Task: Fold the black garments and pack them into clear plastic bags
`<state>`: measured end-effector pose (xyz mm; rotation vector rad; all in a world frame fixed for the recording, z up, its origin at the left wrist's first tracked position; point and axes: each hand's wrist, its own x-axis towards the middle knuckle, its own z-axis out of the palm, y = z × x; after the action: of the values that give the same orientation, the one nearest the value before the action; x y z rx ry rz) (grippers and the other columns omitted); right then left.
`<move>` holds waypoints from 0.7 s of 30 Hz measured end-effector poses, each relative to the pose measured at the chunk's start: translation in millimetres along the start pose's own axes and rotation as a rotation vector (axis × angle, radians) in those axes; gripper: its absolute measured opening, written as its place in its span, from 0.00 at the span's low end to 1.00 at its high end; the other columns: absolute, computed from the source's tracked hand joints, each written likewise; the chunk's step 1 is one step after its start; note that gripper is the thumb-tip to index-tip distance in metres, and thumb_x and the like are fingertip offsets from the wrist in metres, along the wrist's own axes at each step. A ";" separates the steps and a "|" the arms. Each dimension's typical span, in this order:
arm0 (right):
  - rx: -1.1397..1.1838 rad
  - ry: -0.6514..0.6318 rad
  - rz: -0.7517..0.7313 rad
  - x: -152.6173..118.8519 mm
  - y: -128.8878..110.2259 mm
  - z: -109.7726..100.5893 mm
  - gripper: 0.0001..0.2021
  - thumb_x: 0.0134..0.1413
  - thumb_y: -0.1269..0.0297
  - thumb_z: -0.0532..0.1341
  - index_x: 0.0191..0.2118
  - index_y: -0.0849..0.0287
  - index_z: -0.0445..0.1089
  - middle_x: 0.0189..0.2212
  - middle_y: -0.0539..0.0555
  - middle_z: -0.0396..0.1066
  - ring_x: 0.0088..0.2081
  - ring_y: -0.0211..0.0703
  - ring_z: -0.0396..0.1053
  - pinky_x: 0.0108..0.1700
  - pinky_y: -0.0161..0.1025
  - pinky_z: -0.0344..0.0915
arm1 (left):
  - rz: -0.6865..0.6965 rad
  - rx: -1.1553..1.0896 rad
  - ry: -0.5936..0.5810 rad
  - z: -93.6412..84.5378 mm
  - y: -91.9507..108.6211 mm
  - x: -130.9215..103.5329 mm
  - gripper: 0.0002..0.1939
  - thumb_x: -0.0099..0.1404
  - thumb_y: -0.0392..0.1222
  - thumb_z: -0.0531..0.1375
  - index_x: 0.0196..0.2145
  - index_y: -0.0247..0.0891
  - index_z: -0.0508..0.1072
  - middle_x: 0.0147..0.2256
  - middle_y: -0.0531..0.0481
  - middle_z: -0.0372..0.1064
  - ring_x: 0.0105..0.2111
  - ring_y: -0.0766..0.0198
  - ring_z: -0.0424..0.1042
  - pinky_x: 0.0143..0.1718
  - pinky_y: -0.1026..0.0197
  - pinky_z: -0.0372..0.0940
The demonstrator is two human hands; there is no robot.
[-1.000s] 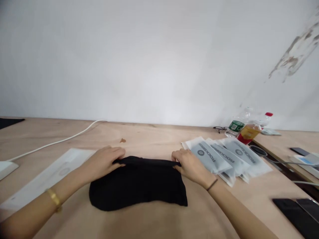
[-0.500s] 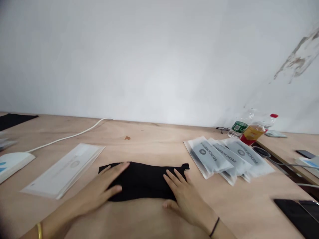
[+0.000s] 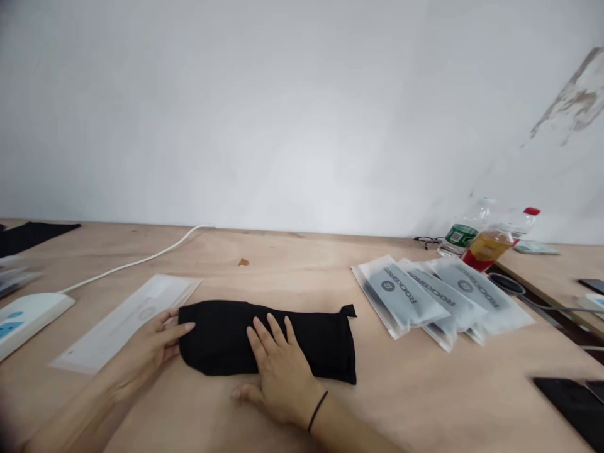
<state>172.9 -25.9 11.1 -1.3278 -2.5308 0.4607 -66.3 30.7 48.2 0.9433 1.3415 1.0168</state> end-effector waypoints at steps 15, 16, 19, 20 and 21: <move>-0.120 0.012 0.082 -33.6 24.9 -7.9 0.37 0.59 0.46 0.50 0.67 0.57 0.37 0.67 0.58 0.38 0.66 0.60 0.35 0.62 0.66 0.39 | 0.628 0.996 -0.039 51.9 -34.4 -14.8 0.17 0.61 0.51 0.55 0.42 0.39 0.73 0.44 0.41 0.71 0.46 0.48 0.69 0.47 0.44 0.62; -0.109 0.015 0.105 -30.1 20.8 -4.3 0.38 0.59 0.45 0.51 0.68 0.58 0.36 0.67 0.58 0.35 0.66 0.61 0.33 0.62 0.67 0.36 | 0.608 0.987 0.022 46.8 -32.7 -7.2 0.14 0.57 0.51 0.58 0.35 0.39 0.74 0.38 0.43 0.72 0.40 0.48 0.70 0.42 0.47 0.64; -0.029 0.021 0.107 -21.3 6.8 -3.7 0.39 0.58 0.45 0.52 0.67 0.61 0.39 0.67 0.59 0.36 0.66 0.62 0.32 0.63 0.66 0.35 | 0.575 0.913 0.021 45.8 -21.3 7.8 0.12 0.54 0.47 0.58 0.20 0.41 0.63 0.22 0.52 0.64 0.26 0.58 0.67 0.29 0.58 0.63; 0.011 0.025 0.096 -21.1 3.4 -8.5 0.39 0.57 0.45 0.53 0.67 0.62 0.43 0.67 0.60 0.39 0.66 0.62 0.35 0.63 0.64 0.37 | 0.581 0.887 0.012 51.0 -15.6 8.2 0.12 0.56 0.46 0.56 0.19 0.41 0.59 0.21 0.55 0.61 0.24 0.61 0.66 0.27 0.61 0.62; 0.057 0.045 0.094 -23.0 1.5 -15.9 0.37 0.56 0.45 0.55 0.65 0.62 0.48 0.66 0.60 0.44 0.66 0.61 0.40 0.63 0.61 0.41 | 0.590 0.867 0.013 58.8 -9.6 5.6 0.11 0.57 0.45 0.53 0.20 0.41 0.58 0.21 0.56 0.61 0.23 0.63 0.65 0.26 0.62 0.61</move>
<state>192.4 -41.6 23.5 -1.4245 -2.4084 0.5124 -7.3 35.3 38.8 2.0720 1.5767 0.8414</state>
